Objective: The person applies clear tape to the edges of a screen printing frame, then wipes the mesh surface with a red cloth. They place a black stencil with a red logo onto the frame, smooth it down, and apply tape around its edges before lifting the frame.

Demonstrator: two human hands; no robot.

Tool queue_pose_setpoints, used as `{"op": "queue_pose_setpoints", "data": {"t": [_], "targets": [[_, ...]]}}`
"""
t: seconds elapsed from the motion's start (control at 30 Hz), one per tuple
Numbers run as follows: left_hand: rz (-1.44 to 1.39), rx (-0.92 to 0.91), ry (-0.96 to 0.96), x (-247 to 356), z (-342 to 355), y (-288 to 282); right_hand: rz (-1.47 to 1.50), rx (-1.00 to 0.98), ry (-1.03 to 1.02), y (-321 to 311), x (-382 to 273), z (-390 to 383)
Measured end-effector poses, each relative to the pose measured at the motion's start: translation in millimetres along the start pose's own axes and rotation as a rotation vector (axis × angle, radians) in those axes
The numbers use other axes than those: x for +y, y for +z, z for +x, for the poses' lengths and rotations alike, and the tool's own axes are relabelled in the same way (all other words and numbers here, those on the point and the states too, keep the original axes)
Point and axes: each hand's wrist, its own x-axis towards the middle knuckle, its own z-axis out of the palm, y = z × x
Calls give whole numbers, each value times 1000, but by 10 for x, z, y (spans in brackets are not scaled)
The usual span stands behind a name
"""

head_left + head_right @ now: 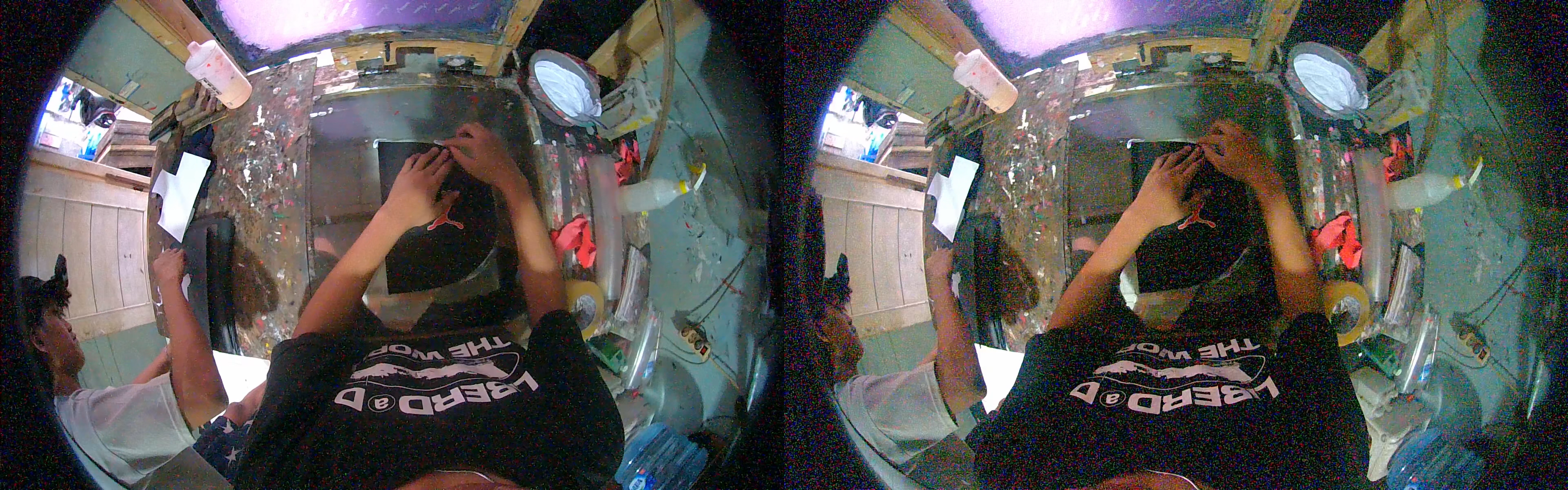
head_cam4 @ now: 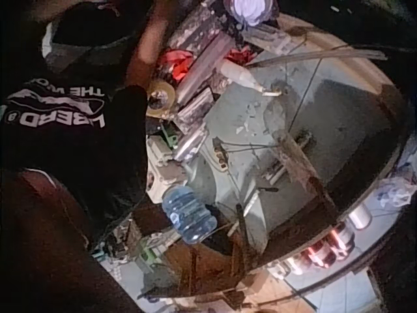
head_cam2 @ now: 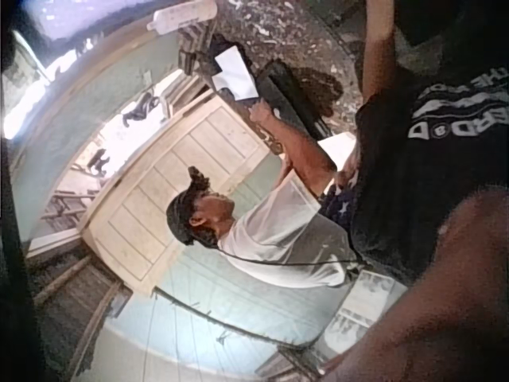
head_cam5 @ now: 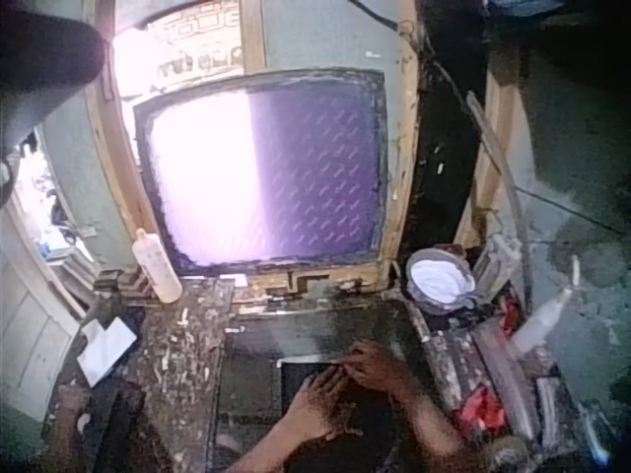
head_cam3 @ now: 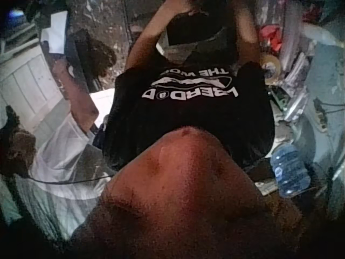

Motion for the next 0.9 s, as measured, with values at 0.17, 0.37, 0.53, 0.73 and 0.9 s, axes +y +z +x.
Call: {"op": "queue_pose_setpoints", "data": {"t": [0.17, 0.37, 0.53, 0.73, 0.9], "targets": [[3, -5, 13, -24, -16, -10, -8, -26, 29, -102, -49, -73], [14, -31, 2, -23, -6, 22, -18, -15, 3, -189, -30, -156], [6, -31, -4, -39, -29, 13, 41, 3, 13, -199, -149, -69], [-3, -35, 3, -48, -9, 24, 63, -32, 2, 24, -49, 127], [-3, -36, -19, -18, -11, -9, 15, -70, -58, 104, -112, 269]]}}
